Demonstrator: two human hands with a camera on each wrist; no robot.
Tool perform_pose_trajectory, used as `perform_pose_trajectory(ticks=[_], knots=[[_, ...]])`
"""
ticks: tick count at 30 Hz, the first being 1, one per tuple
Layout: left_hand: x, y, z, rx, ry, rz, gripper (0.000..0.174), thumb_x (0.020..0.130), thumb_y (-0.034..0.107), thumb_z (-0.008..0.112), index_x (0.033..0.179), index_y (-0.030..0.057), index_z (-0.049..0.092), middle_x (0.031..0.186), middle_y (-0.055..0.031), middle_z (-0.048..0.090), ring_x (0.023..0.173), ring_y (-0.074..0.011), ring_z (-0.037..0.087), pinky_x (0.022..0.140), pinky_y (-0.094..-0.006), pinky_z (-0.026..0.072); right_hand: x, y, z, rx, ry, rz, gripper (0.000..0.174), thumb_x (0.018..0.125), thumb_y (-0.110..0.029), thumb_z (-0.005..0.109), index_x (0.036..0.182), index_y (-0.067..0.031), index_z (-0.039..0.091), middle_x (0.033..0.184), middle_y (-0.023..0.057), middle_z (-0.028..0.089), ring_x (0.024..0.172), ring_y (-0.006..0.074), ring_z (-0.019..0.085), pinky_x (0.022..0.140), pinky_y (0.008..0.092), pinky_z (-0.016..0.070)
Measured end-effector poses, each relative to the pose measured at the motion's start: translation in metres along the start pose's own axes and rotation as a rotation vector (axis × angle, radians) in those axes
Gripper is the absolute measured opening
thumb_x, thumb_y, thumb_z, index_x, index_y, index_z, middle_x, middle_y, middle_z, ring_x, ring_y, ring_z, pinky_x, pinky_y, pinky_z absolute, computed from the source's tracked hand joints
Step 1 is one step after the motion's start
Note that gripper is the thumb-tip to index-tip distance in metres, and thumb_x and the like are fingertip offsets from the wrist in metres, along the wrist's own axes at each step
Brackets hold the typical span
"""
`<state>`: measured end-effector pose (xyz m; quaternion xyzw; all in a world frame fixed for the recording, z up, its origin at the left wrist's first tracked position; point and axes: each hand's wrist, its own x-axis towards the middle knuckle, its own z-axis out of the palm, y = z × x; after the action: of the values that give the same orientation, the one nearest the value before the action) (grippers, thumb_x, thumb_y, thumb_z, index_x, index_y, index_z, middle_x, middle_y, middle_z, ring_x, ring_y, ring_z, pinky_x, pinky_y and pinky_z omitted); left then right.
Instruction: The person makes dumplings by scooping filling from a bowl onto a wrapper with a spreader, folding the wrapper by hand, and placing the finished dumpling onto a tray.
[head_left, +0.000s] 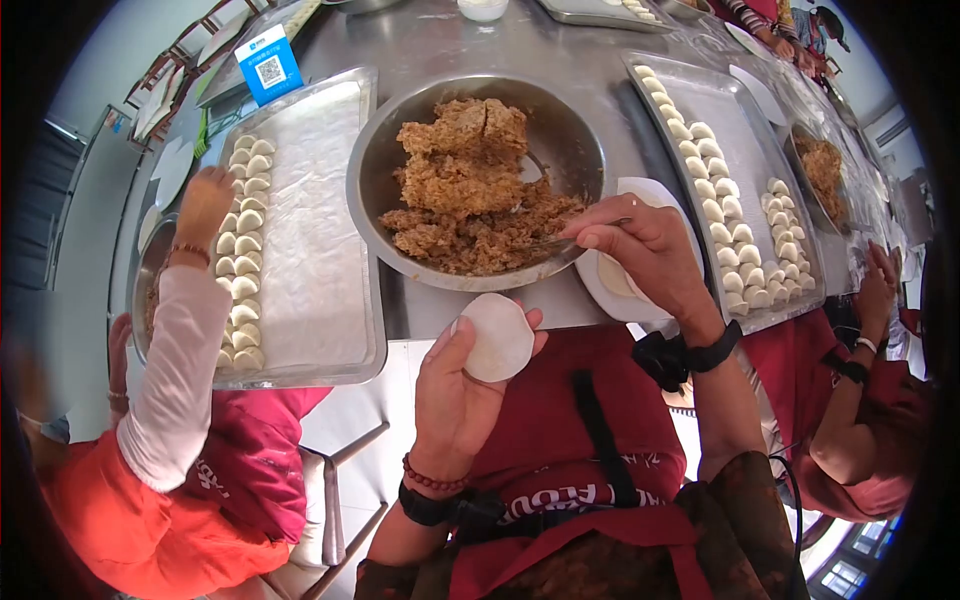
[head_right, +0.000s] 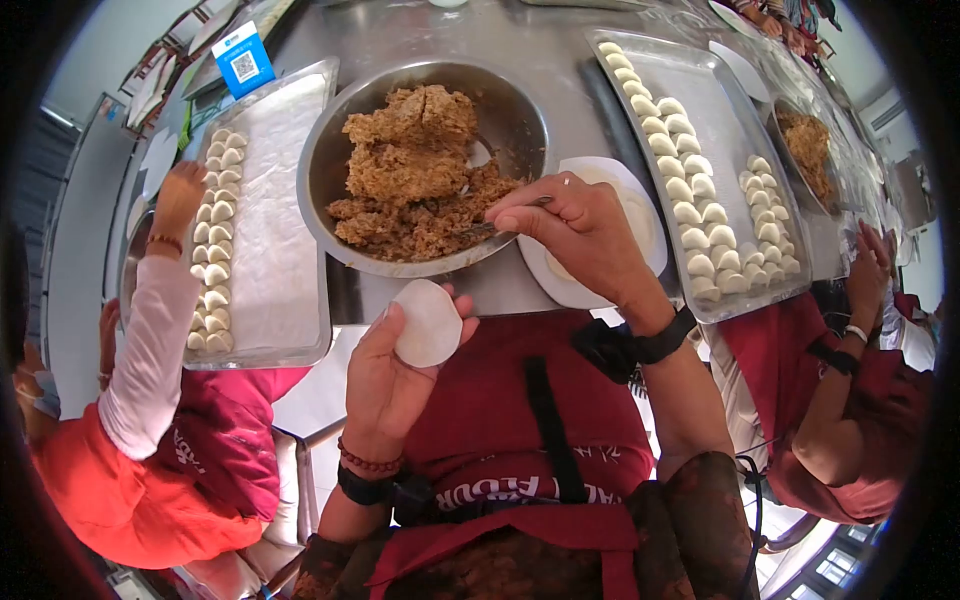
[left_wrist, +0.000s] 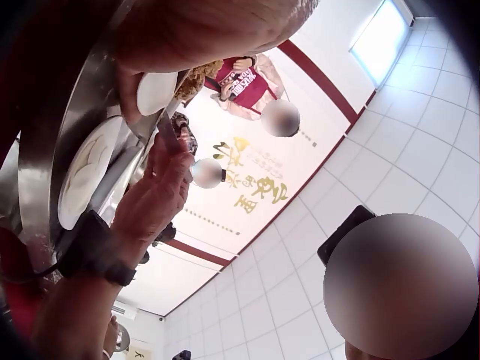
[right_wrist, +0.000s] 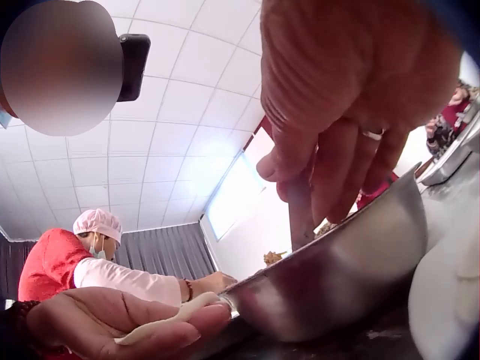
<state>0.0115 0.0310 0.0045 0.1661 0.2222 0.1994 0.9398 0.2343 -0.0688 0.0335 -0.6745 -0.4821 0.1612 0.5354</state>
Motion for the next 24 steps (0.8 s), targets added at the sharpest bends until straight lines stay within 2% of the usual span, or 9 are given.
perform_pose_trajectory(ticks=[6, 10, 13, 18, 21, 24], knots=[[0.002, 0.004, 0.01, -0.033, 0.006, 0.008, 0.042, 0.105, 0.02, 0.042, 0.138, -0.0061, 0.04, 0.136, -0.0237, 0.052, 0.129, -0.0422, 0.05, 0.11, -0.0577, 0.0409, 0.0, -0.002, -0.006, 0.113, -0.052, 0.126, 0.019, 0.095, -0.016, 0.066, 0.099, 0.0005, 0.073, 0.092, 0.0079, 0.074, 0.085, 0.0121, 0.068, 0.081, 0.0258, 0.0529], [0.003, 0.008, 0.017, -0.029, -0.003, 0.038, 0.04, 0.106, 0.02, 0.037, 0.134, -0.0096, 0.04, 0.132, -0.0244, 0.053, 0.125, -0.0407, 0.053, 0.106, -0.0554, 0.0468, -0.002, -0.003, -0.006, 0.158, -0.041, 0.199, 0.022, 0.096, -0.017, 0.064, 0.101, 0.0022, 0.072, 0.095, 0.0073, 0.073, 0.089, 0.0127, 0.067, 0.083, 0.0265, 0.0524], [0.003, 0.01, 0.018, -0.019, -0.008, 0.053, 0.041, 0.107, 0.02, 0.036, 0.135, -0.0095, 0.039, 0.133, -0.0246, 0.052, 0.125, -0.0403, 0.053, 0.106, -0.0553, 0.0467, -0.004, -0.007, -0.001, 0.337, -0.01, 0.231, 0.024, 0.097, -0.019, 0.064, 0.103, 0.0026, 0.072, 0.096, 0.0074, 0.072, 0.088, 0.013, 0.066, 0.084, 0.0266, 0.0514], [0.002, 0.016, 0.018, 0.003, -0.005, 0.063, 0.044, 0.107, 0.023, 0.034, 0.137, -0.009, 0.037, 0.134, -0.0246, 0.052, 0.125, -0.0396, 0.054, 0.106, -0.0553, 0.0463, -0.007, -0.008, 0.004, 0.37, 0.09, 0.26, 0.026, 0.096, -0.02, 0.064, 0.104, 0.0027, 0.071, 0.1, 0.0084, 0.071, 0.09, 0.0137, 0.065, 0.085, 0.0273, 0.0509], [0.0, 0.019, 0.014, -0.032, -0.02, 0.05, 0.048, 0.107, 0.026, 0.034, 0.143, -0.0072, 0.032, 0.141, -0.0265, 0.047, 0.131, -0.0433, 0.047, 0.112, -0.0582, 0.0385, -0.014, -0.014, 0.009, 0.411, 0.151, 0.304, 0.026, 0.097, -0.021, 0.063, 0.104, 0.0026, 0.071, 0.101, 0.0086, 0.071, 0.091, 0.0138, 0.065, 0.086, 0.0275, 0.0506], [-0.003, 0.021, 0.019, -0.036, 0.007, 0.048, 0.05, 0.108, 0.029, 0.029, 0.142, -0.0075, 0.032, 0.141, -0.0267, 0.047, 0.131, -0.0441, 0.047, 0.113, -0.0582, 0.0375, -0.026, -0.023, 0.017, 0.462, 0.188, 0.309, 0.025, 0.096, -0.02, 0.064, 0.104, 0.0019, 0.072, 0.101, 0.0081, 0.072, 0.092, 0.0133, 0.064, 0.085, 0.0278, 0.0503]])
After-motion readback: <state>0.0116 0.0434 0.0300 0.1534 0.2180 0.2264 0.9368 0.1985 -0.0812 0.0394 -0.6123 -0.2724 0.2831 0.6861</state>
